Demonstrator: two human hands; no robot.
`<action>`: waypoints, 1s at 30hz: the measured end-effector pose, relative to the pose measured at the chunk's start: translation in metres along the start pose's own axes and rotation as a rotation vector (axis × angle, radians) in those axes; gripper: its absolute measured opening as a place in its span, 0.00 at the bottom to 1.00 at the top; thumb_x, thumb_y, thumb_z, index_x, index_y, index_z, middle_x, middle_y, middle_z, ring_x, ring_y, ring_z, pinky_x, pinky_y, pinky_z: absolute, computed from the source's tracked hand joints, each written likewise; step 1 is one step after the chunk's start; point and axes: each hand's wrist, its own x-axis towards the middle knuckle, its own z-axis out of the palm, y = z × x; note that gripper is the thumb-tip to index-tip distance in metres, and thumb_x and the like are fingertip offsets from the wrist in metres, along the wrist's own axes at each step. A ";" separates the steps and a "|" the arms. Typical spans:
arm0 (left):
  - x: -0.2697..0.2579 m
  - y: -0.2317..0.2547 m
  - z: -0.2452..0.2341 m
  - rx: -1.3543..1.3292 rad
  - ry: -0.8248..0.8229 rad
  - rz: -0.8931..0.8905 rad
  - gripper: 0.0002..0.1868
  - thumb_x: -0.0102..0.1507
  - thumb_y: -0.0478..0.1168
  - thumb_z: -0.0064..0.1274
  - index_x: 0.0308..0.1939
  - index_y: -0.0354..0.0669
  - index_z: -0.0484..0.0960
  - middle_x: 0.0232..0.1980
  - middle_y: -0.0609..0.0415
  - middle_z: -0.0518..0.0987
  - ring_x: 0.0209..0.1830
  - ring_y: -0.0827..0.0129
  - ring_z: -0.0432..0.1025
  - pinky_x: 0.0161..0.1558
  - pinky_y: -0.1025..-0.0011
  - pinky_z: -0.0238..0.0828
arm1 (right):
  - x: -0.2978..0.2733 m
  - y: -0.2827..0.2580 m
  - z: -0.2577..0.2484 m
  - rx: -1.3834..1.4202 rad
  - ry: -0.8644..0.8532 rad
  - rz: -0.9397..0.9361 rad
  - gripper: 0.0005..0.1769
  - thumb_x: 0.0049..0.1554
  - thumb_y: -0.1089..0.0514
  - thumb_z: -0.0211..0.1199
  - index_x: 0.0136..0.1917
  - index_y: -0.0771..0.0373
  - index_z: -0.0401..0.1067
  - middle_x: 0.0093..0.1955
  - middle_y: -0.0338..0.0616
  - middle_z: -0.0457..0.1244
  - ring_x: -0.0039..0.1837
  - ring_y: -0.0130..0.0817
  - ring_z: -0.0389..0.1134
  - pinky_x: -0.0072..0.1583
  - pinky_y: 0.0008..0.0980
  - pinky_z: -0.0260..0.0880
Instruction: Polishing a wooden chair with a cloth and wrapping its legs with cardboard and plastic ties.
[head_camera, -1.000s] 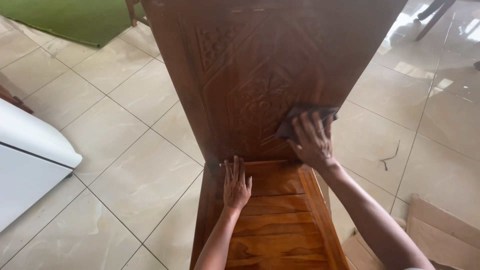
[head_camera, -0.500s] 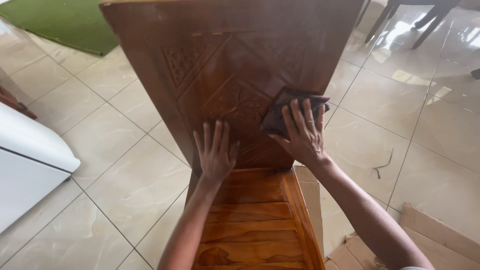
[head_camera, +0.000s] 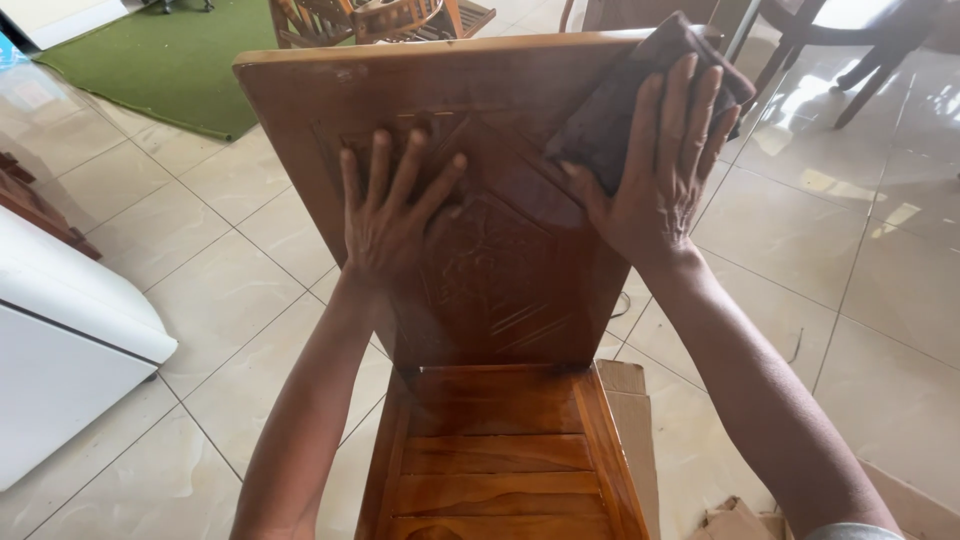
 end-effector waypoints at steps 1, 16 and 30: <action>0.004 -0.003 -0.003 0.002 -0.004 0.001 0.31 0.75 0.70 0.47 0.80 0.81 0.60 0.84 0.57 0.47 0.83 0.48 0.38 0.77 0.31 0.34 | 0.000 -0.004 0.004 0.003 -0.002 0.002 0.58 0.73 0.18 0.60 0.86 0.61 0.35 0.87 0.55 0.28 0.88 0.60 0.27 0.86 0.71 0.25; 0.009 -0.033 -0.017 -0.030 0.068 -0.233 0.33 0.75 0.68 0.41 0.81 0.67 0.63 0.83 0.53 0.48 0.84 0.50 0.34 0.83 0.44 0.30 | 0.031 -0.022 0.015 -0.015 0.030 -0.035 0.62 0.70 0.06 0.59 0.85 0.55 0.40 0.87 0.50 0.32 0.88 0.56 0.32 0.83 0.72 0.19; -0.027 -0.026 -0.003 -0.085 0.110 -0.259 0.35 0.74 0.62 0.46 0.79 0.50 0.63 0.82 0.49 0.54 0.84 0.51 0.42 0.83 0.48 0.33 | 0.050 -0.086 0.017 -0.344 0.106 -0.644 0.41 0.75 0.21 0.46 0.86 0.48 0.53 0.86 0.42 0.41 0.86 0.40 0.38 0.81 0.62 0.20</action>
